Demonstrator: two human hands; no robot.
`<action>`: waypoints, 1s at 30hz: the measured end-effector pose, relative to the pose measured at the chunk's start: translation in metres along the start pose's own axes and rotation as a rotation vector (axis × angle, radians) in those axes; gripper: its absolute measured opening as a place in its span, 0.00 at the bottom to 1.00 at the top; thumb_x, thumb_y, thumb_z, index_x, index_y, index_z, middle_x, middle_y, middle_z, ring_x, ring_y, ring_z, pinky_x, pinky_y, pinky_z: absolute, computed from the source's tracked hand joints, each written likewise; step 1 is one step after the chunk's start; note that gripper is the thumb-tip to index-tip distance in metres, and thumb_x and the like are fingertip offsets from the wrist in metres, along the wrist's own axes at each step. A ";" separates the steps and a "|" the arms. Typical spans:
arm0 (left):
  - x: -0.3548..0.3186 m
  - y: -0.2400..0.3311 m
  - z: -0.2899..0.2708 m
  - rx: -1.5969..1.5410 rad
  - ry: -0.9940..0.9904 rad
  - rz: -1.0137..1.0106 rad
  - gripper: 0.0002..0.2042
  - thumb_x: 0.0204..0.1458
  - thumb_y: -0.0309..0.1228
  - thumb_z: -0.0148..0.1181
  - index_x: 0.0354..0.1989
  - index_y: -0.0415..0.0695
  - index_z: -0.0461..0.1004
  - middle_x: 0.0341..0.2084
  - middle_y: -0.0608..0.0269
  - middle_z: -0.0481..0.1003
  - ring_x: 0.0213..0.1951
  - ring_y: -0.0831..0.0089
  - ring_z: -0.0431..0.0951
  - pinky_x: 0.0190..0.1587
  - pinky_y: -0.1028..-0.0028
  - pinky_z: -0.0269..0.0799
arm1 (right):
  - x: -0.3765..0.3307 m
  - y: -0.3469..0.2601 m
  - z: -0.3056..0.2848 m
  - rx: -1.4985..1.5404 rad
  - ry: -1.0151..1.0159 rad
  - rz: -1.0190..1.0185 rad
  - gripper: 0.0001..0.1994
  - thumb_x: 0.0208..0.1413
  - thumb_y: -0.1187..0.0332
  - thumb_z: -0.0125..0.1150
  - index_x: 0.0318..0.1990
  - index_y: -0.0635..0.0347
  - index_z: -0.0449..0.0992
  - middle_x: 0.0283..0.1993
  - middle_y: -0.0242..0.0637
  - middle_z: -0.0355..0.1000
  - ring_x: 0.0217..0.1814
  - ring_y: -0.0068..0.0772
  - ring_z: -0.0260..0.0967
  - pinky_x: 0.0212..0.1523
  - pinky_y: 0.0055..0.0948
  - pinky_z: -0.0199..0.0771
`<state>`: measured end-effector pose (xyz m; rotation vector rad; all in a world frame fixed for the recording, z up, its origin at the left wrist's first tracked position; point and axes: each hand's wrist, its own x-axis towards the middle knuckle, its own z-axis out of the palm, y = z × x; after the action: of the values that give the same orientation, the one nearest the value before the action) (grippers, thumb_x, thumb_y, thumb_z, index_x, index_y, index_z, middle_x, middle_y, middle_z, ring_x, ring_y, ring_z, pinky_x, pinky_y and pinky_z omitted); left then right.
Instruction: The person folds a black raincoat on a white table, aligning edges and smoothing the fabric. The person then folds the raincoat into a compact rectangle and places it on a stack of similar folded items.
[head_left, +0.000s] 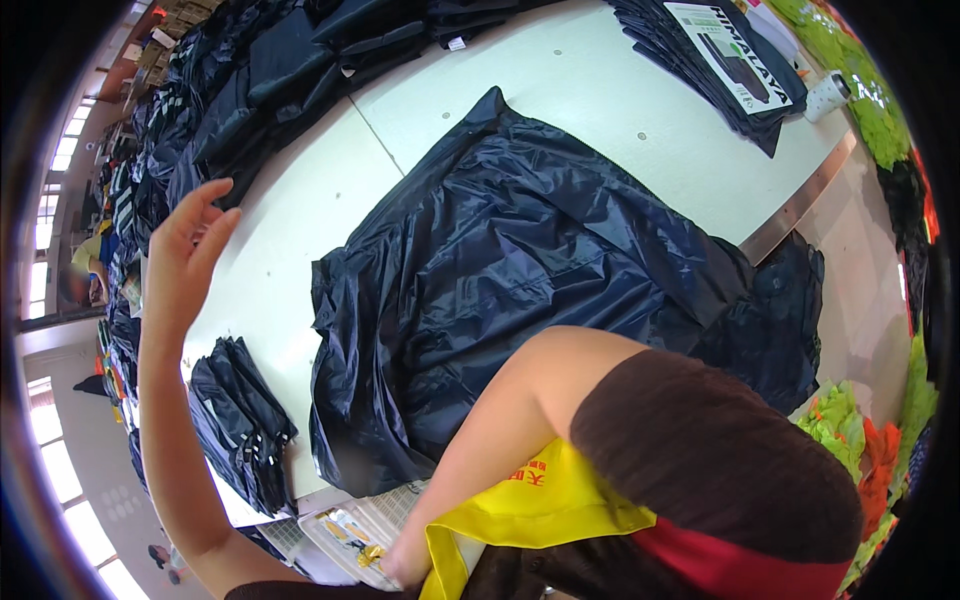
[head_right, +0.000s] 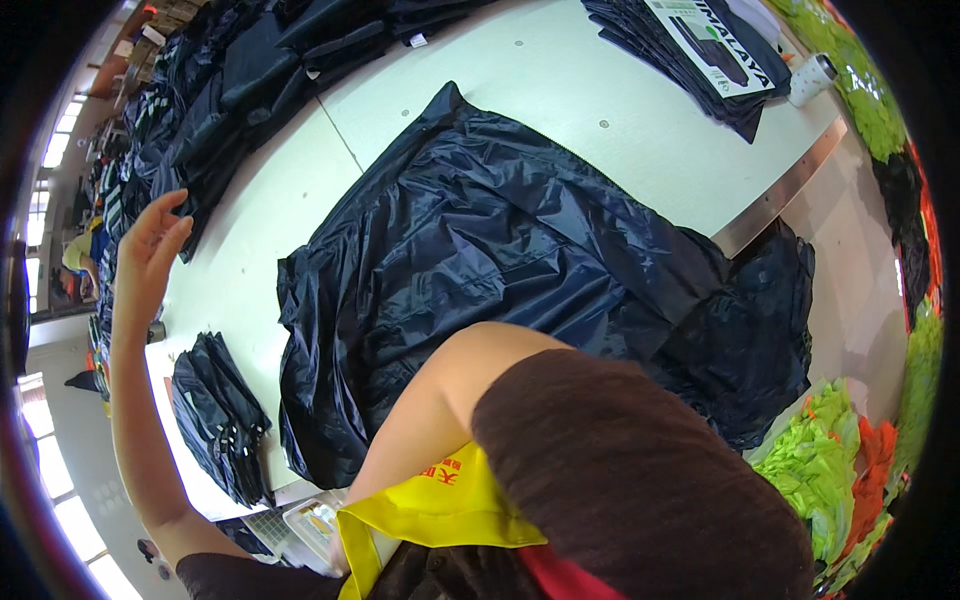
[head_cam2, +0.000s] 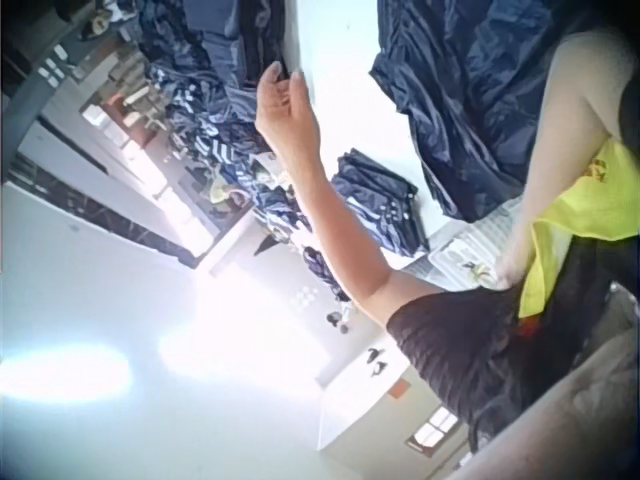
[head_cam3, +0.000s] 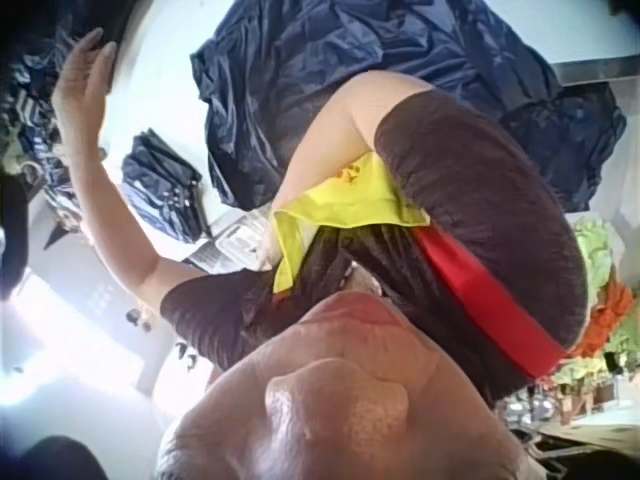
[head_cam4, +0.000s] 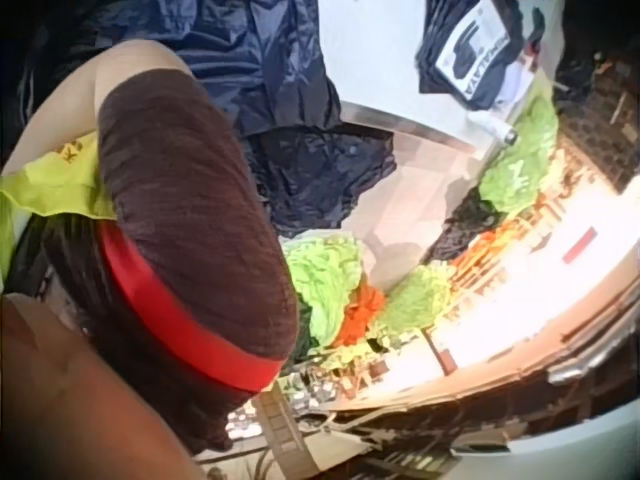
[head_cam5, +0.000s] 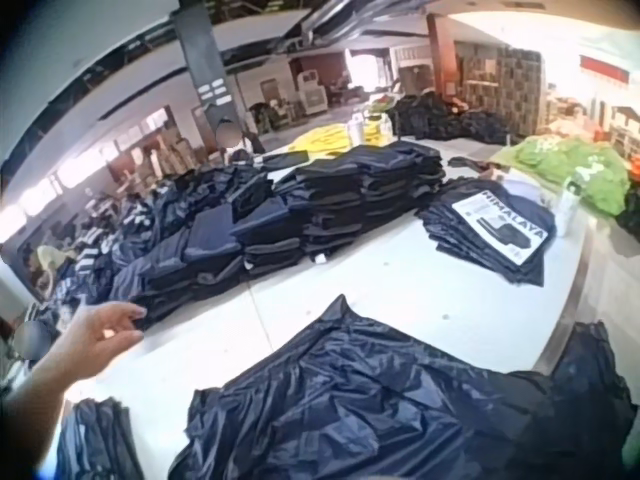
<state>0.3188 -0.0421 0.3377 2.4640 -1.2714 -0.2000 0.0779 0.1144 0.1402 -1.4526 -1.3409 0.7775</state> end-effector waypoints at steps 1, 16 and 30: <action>-0.004 -0.012 0.005 -0.033 -0.014 -0.020 0.16 0.54 0.31 0.58 0.50 0.41 0.72 0.25 0.69 0.70 0.29 0.84 0.67 0.32 0.82 0.64 | -0.018 0.002 -0.007 0.054 0.079 0.016 0.09 0.47 0.67 0.53 0.28 0.65 0.75 0.28 0.49 0.73 0.31 0.48 0.73 0.32 0.42 0.74; -0.257 -0.116 0.219 0.080 0.093 -0.909 0.52 0.29 0.46 0.72 0.63 0.39 0.49 0.51 0.39 0.66 0.54 0.47 0.67 0.55 0.61 0.62 | -0.500 0.029 -0.006 -0.552 1.543 1.476 0.35 0.38 0.56 0.69 0.52 0.69 0.66 0.46 0.55 0.72 0.47 0.52 0.71 0.50 0.37 0.69; -0.415 -0.043 0.060 -0.706 0.705 -0.744 0.27 0.42 0.29 0.61 0.54 0.36 0.65 0.50 0.55 0.68 0.50 0.64 0.69 0.55 0.70 0.61 | -0.440 -0.256 0.038 0.258 2.175 -0.050 0.31 0.41 0.66 0.54 0.58 0.61 0.64 0.56 0.47 0.64 0.59 0.43 0.63 0.61 0.45 0.60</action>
<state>0.0917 0.3015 0.2495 1.9559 0.0497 0.0446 -0.1284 -0.3246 0.2993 -1.0667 0.4302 -0.7194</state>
